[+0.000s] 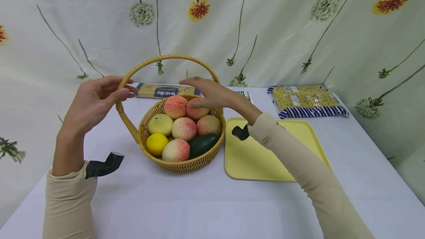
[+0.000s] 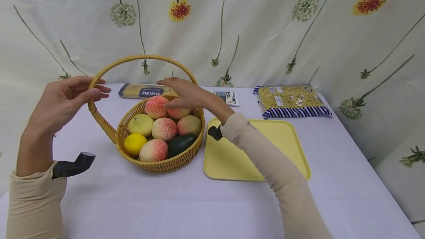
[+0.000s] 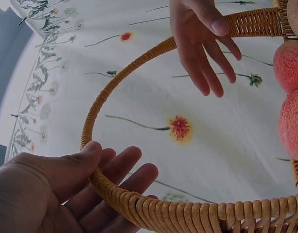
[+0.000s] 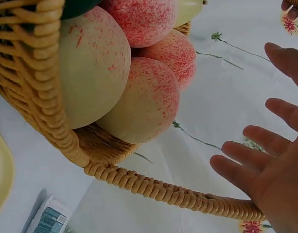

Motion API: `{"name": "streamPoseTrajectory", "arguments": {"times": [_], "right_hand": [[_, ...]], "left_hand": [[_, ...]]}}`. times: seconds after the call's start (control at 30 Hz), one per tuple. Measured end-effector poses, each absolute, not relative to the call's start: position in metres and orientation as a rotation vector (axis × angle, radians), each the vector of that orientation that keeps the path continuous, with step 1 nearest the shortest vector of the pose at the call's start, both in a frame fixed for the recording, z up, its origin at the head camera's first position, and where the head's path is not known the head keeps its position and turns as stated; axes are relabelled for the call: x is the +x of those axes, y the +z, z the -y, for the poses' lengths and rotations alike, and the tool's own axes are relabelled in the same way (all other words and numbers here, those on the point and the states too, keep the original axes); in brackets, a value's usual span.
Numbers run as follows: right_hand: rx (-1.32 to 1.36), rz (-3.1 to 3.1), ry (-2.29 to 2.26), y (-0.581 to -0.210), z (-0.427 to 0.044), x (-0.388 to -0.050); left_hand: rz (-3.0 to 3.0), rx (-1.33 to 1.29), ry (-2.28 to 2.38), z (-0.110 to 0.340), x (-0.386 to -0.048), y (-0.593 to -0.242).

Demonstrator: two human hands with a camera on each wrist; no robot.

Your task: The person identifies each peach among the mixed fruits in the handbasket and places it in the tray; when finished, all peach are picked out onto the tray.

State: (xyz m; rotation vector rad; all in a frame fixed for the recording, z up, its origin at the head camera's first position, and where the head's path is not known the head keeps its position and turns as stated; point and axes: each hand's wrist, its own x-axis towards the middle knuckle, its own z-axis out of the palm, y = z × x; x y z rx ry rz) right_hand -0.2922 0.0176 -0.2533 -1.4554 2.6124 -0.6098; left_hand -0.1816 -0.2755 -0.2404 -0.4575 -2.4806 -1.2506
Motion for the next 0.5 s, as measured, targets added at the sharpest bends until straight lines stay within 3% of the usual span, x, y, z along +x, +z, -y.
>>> {"name": "streamPoseTrajectory", "arguments": {"times": [0.5], "right_hand": [[-1.134, -2.394, -0.554, -0.266, 0.007, -0.319]], "left_hand": [[2.455, -0.515, -1.276, 0.277, -0.182, -0.241]]}}
